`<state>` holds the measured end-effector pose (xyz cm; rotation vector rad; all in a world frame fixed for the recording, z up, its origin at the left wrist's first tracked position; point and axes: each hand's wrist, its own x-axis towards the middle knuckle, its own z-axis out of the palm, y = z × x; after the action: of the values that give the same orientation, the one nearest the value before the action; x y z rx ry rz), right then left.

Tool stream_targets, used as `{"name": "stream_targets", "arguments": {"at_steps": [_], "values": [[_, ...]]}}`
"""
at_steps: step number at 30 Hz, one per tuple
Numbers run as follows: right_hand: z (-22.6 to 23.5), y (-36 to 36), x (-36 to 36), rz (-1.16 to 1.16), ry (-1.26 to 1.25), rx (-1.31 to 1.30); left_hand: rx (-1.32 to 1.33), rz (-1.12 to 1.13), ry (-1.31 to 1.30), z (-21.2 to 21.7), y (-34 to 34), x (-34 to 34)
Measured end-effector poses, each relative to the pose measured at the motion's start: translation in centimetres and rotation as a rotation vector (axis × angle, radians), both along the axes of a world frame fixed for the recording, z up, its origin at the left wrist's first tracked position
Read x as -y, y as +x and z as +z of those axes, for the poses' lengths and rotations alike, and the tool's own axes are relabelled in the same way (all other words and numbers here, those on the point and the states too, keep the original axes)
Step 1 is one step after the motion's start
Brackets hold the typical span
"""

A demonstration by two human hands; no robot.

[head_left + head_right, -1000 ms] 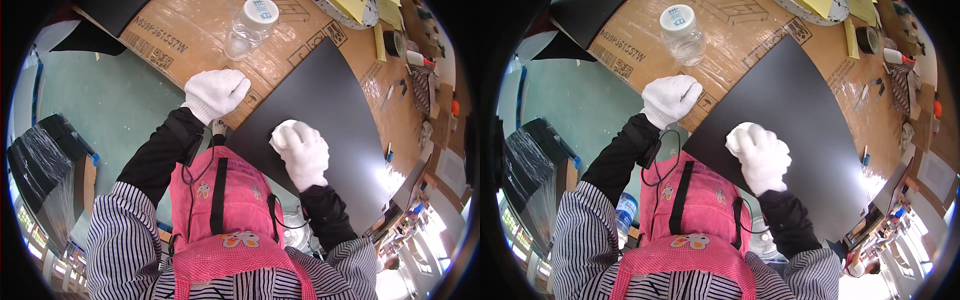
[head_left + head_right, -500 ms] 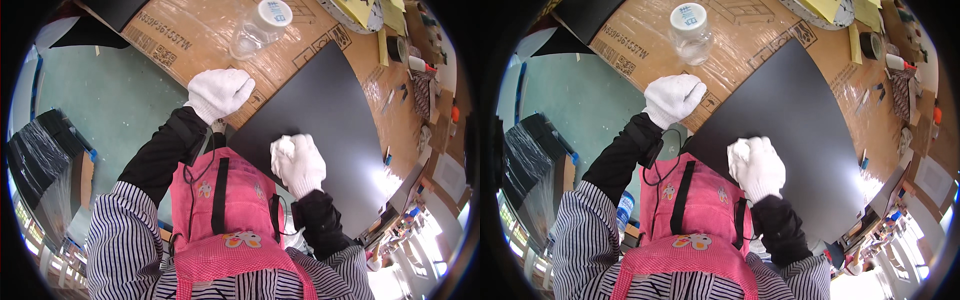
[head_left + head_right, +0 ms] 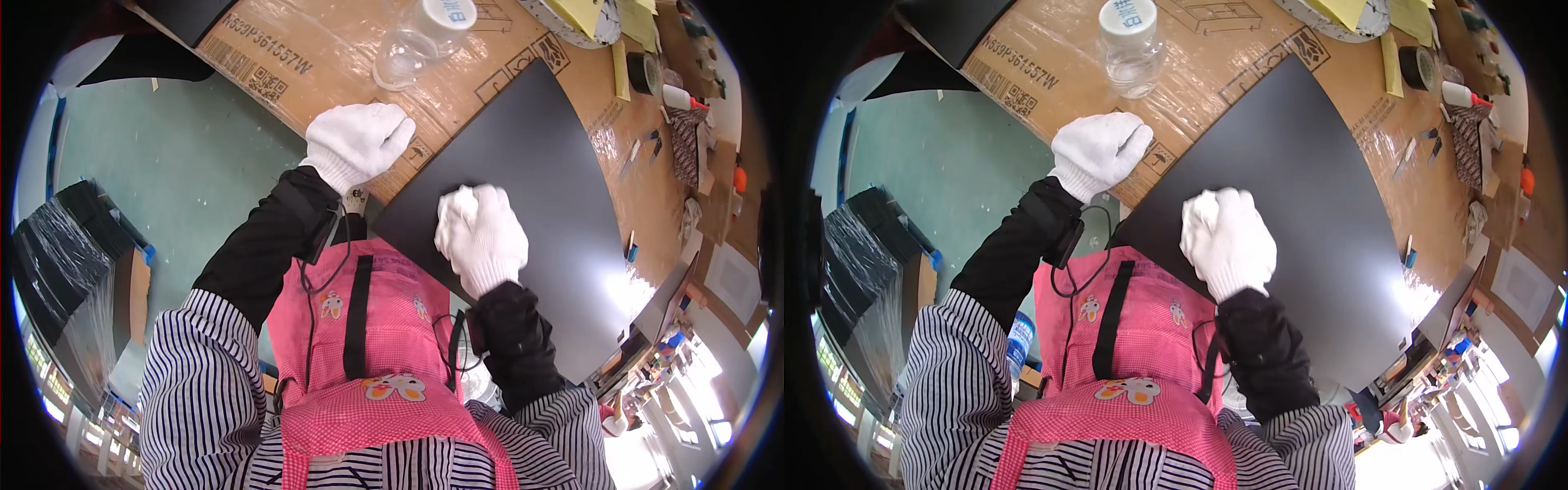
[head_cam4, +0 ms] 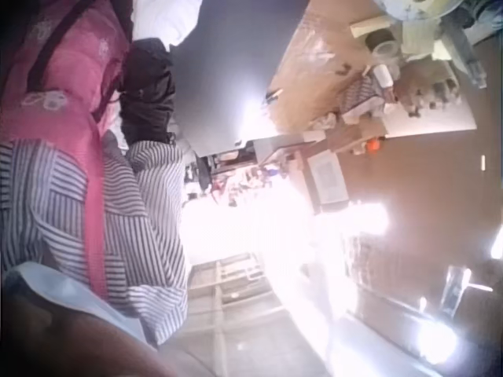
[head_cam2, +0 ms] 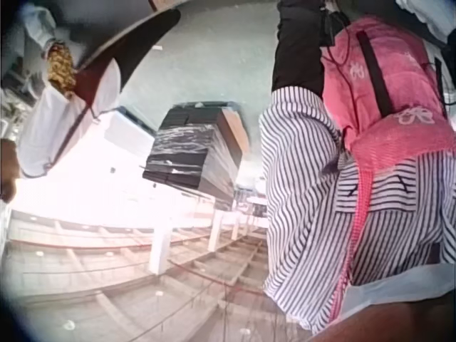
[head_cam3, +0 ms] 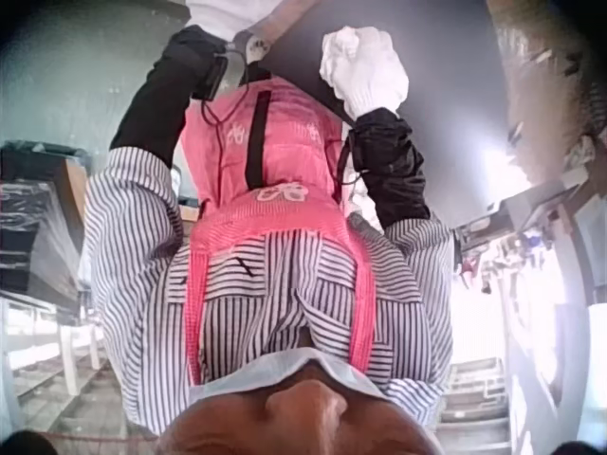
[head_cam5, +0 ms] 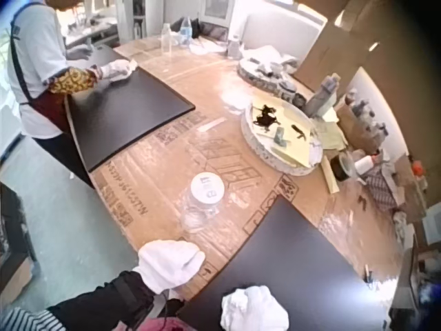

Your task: Cleaning and inspecting black panels with a rag and cleaning solution.

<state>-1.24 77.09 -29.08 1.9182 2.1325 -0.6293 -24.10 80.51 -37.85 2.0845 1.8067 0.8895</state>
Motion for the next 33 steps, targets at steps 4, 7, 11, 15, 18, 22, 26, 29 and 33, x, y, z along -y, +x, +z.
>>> {"name": "stream_targets", "arguments": {"at_steps": [4, 7, 11, 15, 18, 22, 26, 29, 33], "values": [[0.7, 0.9, 1.5, 0.169, 0.074, -0.04, 0.012, 0.014, -0.025, -0.2, -0.4, 0.4], [0.3, 4.7, 5.2, -0.076, -0.092, 0.016, -0.002, 0.014, -0.019, 0.1, -0.3, 0.3], [-0.3, -0.5, 1.8, 0.075, 0.115, -0.11, -0.03, 0.009, -0.036, 0.0, -0.4, 0.4], [-2.1, -2.4, 0.7, 0.086, 0.293, -0.144, -0.018, -0.002, -0.018, -0.1, 0.1, -0.3], [-3.9, 2.0, 5.3, 0.39, 0.275, -0.115, -0.03, -0.006, -0.012, -0.2, 0.0, -0.1], [-3.3, 18.2, 13.0, -0.459, -0.482, -0.445, -0.029, 0.025, 0.023, 0.1, -0.1, 0.2], [-1.8, 10.8, 12.1, -0.2, 0.19, -0.257, -0.024, 0.014, -0.038, 0.5, 0.0, 0.3], [-1.9, 2.3, 5.0, 0.417, -0.002, -0.236, -0.032, -0.021, 0.0, 0.2, 0.4, 0.0], [-2.4, -5.0, 5.2, 0.144, 0.282, -0.335, -0.034, -0.034, 0.013, -0.2, 0.7, -0.3]]}}
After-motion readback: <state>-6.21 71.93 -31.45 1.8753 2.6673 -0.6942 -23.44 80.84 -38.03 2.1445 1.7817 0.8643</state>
